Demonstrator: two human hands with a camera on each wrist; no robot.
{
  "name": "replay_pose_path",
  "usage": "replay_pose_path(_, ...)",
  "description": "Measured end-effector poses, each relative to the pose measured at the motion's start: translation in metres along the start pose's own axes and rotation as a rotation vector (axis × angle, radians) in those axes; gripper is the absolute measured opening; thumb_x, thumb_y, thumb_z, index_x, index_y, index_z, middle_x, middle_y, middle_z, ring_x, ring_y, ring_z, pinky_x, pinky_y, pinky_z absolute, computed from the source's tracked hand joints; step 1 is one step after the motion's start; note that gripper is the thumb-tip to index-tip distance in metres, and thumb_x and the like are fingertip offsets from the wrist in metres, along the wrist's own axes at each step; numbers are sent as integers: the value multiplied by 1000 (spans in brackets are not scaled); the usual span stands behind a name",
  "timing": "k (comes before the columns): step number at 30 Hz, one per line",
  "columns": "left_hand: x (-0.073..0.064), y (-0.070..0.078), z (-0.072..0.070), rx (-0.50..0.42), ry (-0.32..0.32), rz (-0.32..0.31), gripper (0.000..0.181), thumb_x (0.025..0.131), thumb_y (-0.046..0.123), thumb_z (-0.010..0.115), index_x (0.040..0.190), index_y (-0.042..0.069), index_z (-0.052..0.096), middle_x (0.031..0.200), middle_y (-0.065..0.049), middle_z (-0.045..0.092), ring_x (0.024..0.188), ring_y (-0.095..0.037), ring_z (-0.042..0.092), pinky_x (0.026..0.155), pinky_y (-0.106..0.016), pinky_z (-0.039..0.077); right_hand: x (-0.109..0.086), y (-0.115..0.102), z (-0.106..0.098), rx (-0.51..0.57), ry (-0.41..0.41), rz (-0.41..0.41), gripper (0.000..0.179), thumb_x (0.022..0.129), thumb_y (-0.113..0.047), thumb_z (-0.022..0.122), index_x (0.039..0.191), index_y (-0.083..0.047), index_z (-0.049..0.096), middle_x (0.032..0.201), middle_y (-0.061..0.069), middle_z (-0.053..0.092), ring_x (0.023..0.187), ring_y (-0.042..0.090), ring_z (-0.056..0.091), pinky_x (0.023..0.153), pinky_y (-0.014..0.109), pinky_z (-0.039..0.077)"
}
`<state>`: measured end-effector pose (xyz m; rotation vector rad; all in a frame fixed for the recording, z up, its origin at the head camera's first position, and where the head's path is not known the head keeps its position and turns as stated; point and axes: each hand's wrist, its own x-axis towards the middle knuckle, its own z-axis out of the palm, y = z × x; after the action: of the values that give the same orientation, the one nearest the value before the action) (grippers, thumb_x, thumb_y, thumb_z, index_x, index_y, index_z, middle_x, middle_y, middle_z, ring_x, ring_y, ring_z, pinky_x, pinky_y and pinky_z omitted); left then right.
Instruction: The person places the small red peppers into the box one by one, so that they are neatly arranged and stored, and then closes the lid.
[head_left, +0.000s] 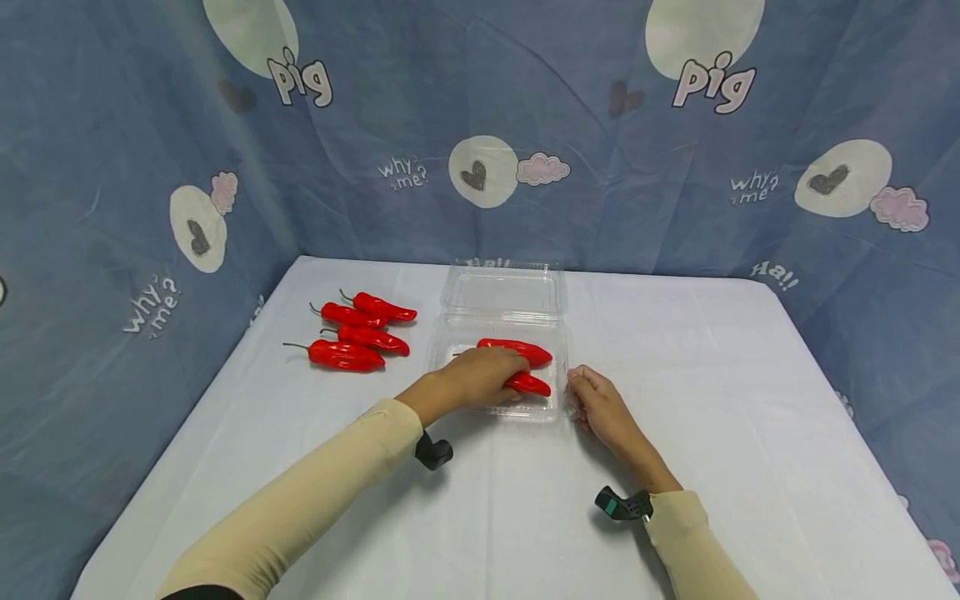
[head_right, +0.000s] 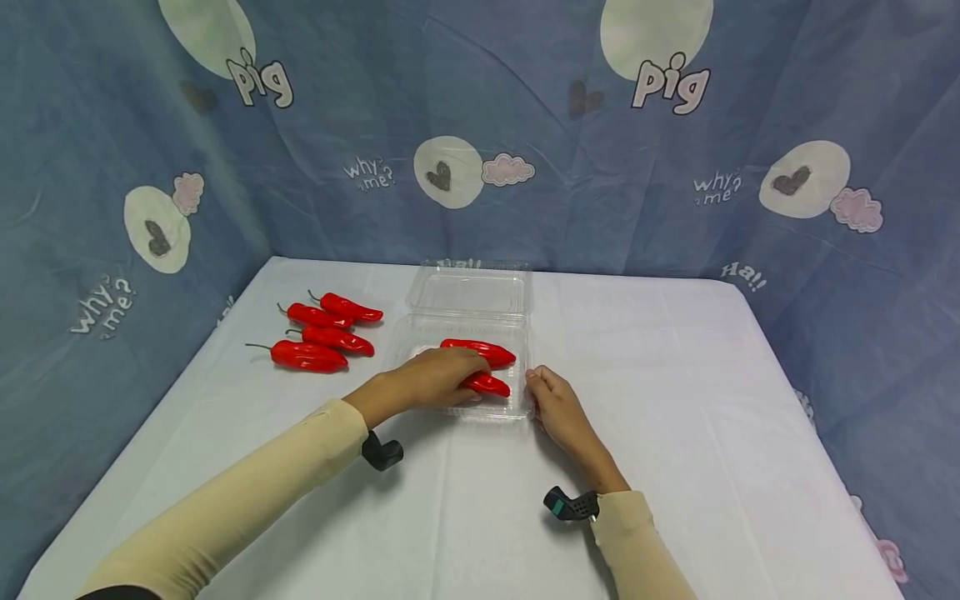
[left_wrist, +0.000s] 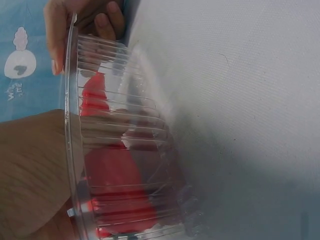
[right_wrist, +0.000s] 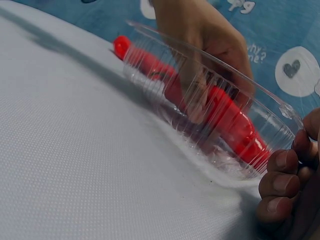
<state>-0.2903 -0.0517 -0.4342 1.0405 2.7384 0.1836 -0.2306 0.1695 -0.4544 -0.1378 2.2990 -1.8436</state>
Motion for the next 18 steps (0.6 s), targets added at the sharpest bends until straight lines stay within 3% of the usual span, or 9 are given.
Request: replay_pose_path(18, -3, -4, -6, 17, 8, 10, 43, 90, 31, 77, 130, 20, 64, 123, 4, 64, 109, -12, 56, 98, -36, 50, 0, 0, 0, 8, 0, -3, 33, 110, -18, 38, 88, 5, 47, 64, 5, 42, 51, 14, 39, 45, 23, 35)
